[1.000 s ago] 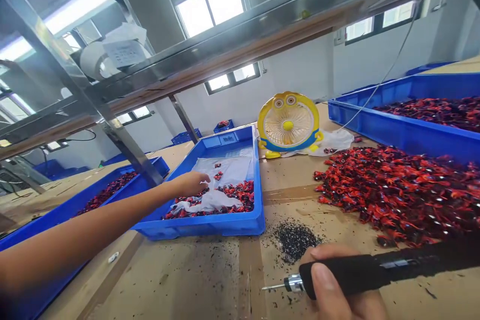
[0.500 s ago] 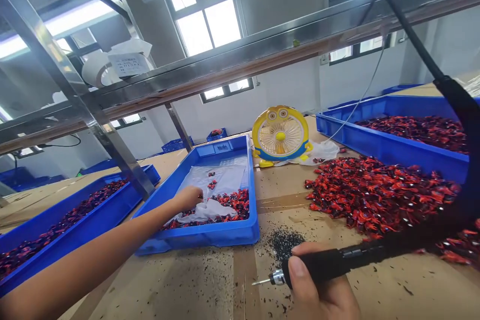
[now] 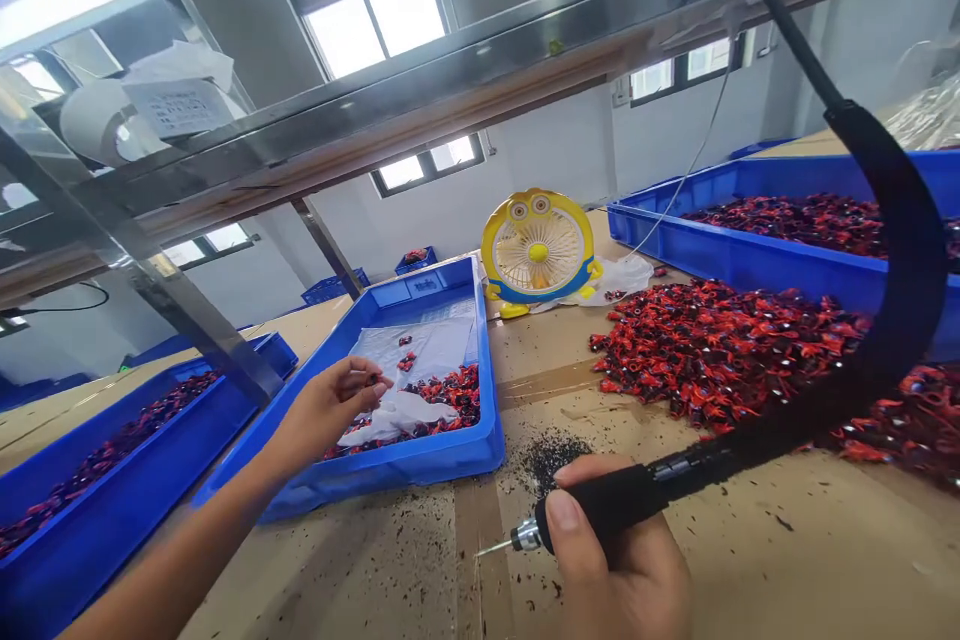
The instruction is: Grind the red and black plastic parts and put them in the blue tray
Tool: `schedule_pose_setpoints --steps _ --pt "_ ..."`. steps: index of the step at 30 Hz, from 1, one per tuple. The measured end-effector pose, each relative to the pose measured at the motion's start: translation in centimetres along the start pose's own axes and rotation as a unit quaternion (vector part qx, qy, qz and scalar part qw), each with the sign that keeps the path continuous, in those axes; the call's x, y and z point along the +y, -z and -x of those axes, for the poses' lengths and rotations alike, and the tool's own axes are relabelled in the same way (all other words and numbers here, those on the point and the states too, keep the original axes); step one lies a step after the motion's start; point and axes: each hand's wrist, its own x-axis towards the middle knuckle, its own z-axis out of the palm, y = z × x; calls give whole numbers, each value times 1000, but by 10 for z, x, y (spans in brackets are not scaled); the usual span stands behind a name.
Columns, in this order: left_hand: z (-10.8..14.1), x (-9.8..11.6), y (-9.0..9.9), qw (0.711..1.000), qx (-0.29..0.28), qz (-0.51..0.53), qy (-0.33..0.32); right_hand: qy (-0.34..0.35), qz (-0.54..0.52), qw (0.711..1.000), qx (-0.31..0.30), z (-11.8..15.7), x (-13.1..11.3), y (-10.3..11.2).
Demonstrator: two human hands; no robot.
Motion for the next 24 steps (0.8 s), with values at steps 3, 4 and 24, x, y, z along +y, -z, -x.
schedule_pose_setpoints --steps 3,4,24 --pt "51 16 -29 994 -26 105 -23 3 -19 1000 0 7 0 -1" --pt "66 19 -40 988 -37 149 -28 4 -24 1000 -2 9 0 -1" --pt "129 6 -104 788 -148 597 -33 81 -112 980 -141 23 5 -22"
